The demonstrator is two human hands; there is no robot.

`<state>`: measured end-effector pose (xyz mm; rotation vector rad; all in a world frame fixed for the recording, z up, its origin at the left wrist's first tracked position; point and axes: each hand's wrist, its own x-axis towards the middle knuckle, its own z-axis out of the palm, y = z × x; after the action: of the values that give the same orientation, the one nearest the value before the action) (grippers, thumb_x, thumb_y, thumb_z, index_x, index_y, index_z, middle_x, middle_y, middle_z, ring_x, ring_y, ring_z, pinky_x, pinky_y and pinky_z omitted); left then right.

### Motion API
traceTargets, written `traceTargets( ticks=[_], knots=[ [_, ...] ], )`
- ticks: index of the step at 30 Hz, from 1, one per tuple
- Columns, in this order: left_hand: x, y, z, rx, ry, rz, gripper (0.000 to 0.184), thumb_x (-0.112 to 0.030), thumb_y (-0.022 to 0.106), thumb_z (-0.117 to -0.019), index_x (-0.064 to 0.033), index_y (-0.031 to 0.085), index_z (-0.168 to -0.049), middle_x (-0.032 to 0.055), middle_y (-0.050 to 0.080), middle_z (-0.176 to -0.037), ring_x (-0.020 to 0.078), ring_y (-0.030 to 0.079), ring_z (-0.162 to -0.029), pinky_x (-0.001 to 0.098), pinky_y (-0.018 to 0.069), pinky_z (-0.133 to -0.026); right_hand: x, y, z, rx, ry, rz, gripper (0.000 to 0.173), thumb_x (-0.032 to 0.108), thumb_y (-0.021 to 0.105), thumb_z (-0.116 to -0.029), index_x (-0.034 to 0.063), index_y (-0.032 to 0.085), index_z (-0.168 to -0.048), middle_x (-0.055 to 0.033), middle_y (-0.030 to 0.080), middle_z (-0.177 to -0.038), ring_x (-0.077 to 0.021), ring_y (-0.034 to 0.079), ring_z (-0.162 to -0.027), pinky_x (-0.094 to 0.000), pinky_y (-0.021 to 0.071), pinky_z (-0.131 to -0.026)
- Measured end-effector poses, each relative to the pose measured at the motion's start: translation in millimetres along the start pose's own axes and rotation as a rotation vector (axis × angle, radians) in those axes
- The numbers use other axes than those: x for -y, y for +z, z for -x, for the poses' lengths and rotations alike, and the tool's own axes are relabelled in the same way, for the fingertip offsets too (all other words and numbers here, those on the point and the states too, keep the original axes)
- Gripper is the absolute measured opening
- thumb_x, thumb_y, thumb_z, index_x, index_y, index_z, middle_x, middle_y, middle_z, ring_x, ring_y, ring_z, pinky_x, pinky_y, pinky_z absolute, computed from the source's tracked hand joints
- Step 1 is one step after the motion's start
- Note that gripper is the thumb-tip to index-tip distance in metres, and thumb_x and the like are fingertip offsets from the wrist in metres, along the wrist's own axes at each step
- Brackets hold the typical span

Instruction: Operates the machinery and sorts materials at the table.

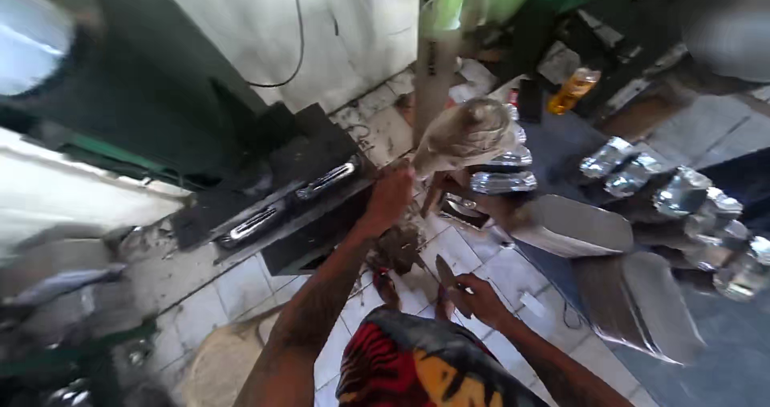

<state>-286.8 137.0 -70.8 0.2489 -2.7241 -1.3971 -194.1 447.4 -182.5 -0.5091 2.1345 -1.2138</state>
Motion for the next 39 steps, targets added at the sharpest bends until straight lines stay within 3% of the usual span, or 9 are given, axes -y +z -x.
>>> traceTargets(
  ticks=[4, 13, 17, 20, 22, 26, 34, 37, 39],
  knots=[
    [77, -83, 7, 0.137, -0.386, -0.421, 0.08, -0.065, 0.032, -0.1045, -0.0004, 0.048, -0.147, 0.0306, 0.059, -0.135, 0.0478, 0.056, -0.128, 0.0707, 0.0391, -0.107, 57, 4, -54, -0.096, -0.079, 0.024, 0.03, 0.005, 0.055, -0.0974, -0.0056, 0.067, -0.123, -0.021, 0.069, -0.121, -0.0256, 0.066, -0.114, -0.0421, 0.0524, -0.103],
    [153, -207, 113, 0.595, -0.125, -0.665, 0.042, -0.039, 0.049, -0.1078, -0.0067, 0.074, -0.1, 0.0178, 0.072, -0.097, 0.037, 0.069, -0.096, 0.0645, 0.0516, -0.087, 188, 55, -204, 0.01, -1.137, 0.823, 0.023, -0.002, 0.063, -0.0921, 0.0082, 0.076, -0.108, -0.008, 0.075, -0.112, -0.027, 0.07, -0.108, -0.0497, 0.056, -0.094],
    [172, -236, 137, 0.623, -0.09, -0.695, 0.035, -0.028, 0.046, -0.1096, -0.0053, 0.072, -0.119, 0.0203, 0.069, -0.12, 0.0387, 0.065, -0.117, 0.0608, 0.0479, -0.102, 219, 97, -276, 0.272, -0.882, 1.003, 0.03, 0.001, 0.053, -0.1021, 0.008, 0.068, -0.127, -0.0103, 0.065, -0.137, -0.0319, 0.057, -0.134, -0.0683, 0.04, -0.11],
    [109, -228, 191, 0.51, 0.108, -0.536, 0.03, -0.019, 0.053, -0.1057, 0.0024, 0.073, -0.103, 0.0225, 0.072, -0.099, 0.0388, 0.072, -0.093, 0.0565, 0.057, -0.085, 243, 146, -267, 0.369, -0.71, 0.964, 0.039, 0.007, 0.054, -0.103, 0.0083, 0.059, -0.142, -0.0114, 0.054, -0.151, -0.0341, 0.049, -0.141, -0.0732, 0.0224, -0.118],
    [79, -216, 226, 0.476, 0.188, -0.371, 0.031, -0.024, 0.055, -0.1029, 0.0007, 0.072, -0.092, 0.0165, 0.07, -0.085, 0.0299, 0.071, -0.08, 0.0479, 0.0599, -0.076, 260, 209, -257, 0.361, -0.732, 0.882, 0.031, 0.012, 0.057, -0.1021, 0.0098, 0.066, -0.132, -0.0085, 0.06, -0.143, -0.0335, 0.057, -0.13, -0.072, 0.0311, -0.114],
    [30, -188, 259, 0.553, -0.063, -0.01, 0.036, -0.017, 0.062, -0.0998, 0.0013, 0.053, -0.129, 0.0141, 0.067, -0.109, 0.0187, 0.069, -0.094, 0.0395, 0.0595, -0.084, 292, 287, -256, 0.447, -0.699, 0.811, 0.038, 0.008, 0.058, -0.1017, 0.0054, 0.059, -0.14, -0.0152, 0.052, -0.151, -0.0431, 0.05, -0.134, -0.0775, 0.031, -0.108],
    [67, -140, 241, 0.957, -0.149, 0.319, 0.037, -0.03, 0.049, -0.1052, -0.0025, 0.07, -0.095, 0.0067, 0.065, -0.079, 0.0166, 0.063, -0.073, 0.0396, 0.053, -0.068, 337, 39, -169, 0.889, -0.643, 0.727, 0.038, 0.014, 0.069, -0.0964, -0.0017, 0.065, -0.131, -0.0174, 0.068, -0.123, -0.0315, 0.062, -0.119, -0.0498, 0.0459, -0.106],
    [87, -98, 230, 1.079, -0.122, 0.783, 0.026, -0.032, 0.065, -0.0984, -0.0072, 0.07, -0.095, -0.0043, 0.066, -0.087, 0.0007, 0.06, -0.075, 0.0216, 0.0526, -0.069, 371, -90, -190, 0.558, -0.361, 0.623, 0.029, 0.027, 0.064, -0.1021, 0.0083, 0.063, -0.124, -0.0101, 0.067, -0.1, -0.0213, 0.067, -0.088, -0.0453, 0.0583, -0.077],
    [72, -72, 217, 1.067, -0.063, 0.732, 0.024, -0.029, 0.065, -0.0983, -0.0055, 0.071, -0.097, -0.0022, 0.068, -0.097, 0.0012, 0.062, -0.086, 0.023, 0.054, -0.079, 356, -161, -213, 0.241, -0.223, 0.644, 0.047, 0.043, 0.054, -0.1054, 0.0166, 0.054, -0.144, -0.0099, 0.065, -0.126, -0.0234, 0.064, -0.112, -0.0526, 0.0516, -0.096]
  ],
)
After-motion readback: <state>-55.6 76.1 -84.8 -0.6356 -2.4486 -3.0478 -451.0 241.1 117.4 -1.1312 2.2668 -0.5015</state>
